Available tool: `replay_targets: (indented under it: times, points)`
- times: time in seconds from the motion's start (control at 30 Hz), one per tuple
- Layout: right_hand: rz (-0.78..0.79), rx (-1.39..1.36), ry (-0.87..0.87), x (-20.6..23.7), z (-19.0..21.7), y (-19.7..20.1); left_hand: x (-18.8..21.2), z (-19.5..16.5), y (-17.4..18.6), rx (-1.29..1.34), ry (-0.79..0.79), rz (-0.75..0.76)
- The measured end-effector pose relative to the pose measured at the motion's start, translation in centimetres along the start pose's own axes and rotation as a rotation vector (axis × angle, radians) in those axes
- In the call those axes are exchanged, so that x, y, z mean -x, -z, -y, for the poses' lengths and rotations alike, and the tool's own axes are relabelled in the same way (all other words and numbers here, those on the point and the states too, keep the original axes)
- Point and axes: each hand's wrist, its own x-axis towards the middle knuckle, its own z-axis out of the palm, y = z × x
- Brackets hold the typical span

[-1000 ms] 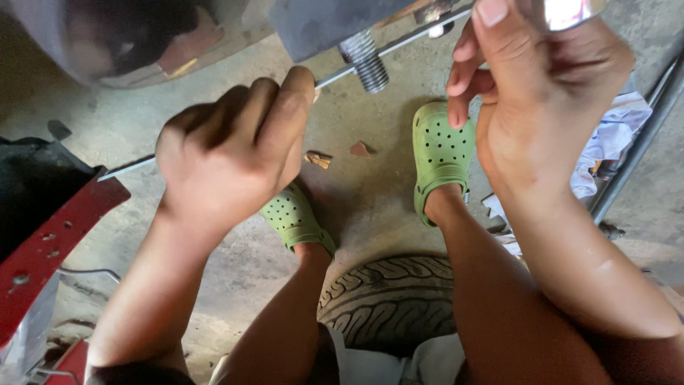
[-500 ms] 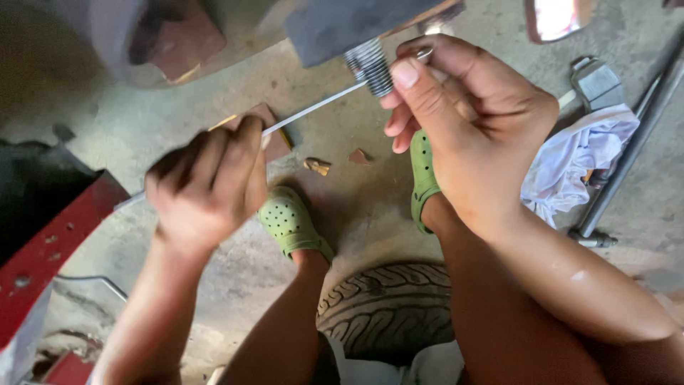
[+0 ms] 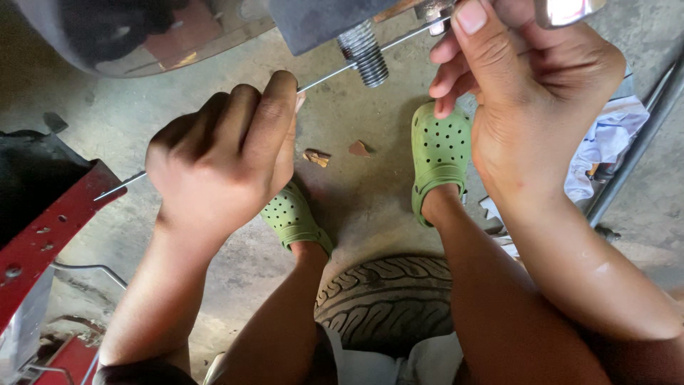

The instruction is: The person crouches beside a motorcycle raised on a stand and works a long metal rod through the coil spring and shock mount area, aligning and threading the rod against a threaded stud. They reposition the rod repeatedly by hand, then move to the wheel hub and continue guiding the rod near the brake disc.

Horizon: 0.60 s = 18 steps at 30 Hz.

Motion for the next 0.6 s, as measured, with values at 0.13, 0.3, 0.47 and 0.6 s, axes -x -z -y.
replay_targets:
  times: [0.13,0.3,0.47,0.6]
  points:
    - [-0.002,0.006,-0.004,0.0,0.3,-0.2,0.1,0.2,-0.1,0.029,0.002,0.002]
    - [-0.027,0.015,-0.039,0.2,0.8,-1.2,0.5,0.9,-0.4,0.117,0.0,0.015]
    - [-0.02,0.022,-0.098,0.0,0.9,-1.5,1.1,1.3,0.1,0.092,-0.028,0.031]
    - [0.028,0.015,-0.083,0.0,0.9,-1.8,1.5,1.6,0.2,0.084,-0.016,0.025]
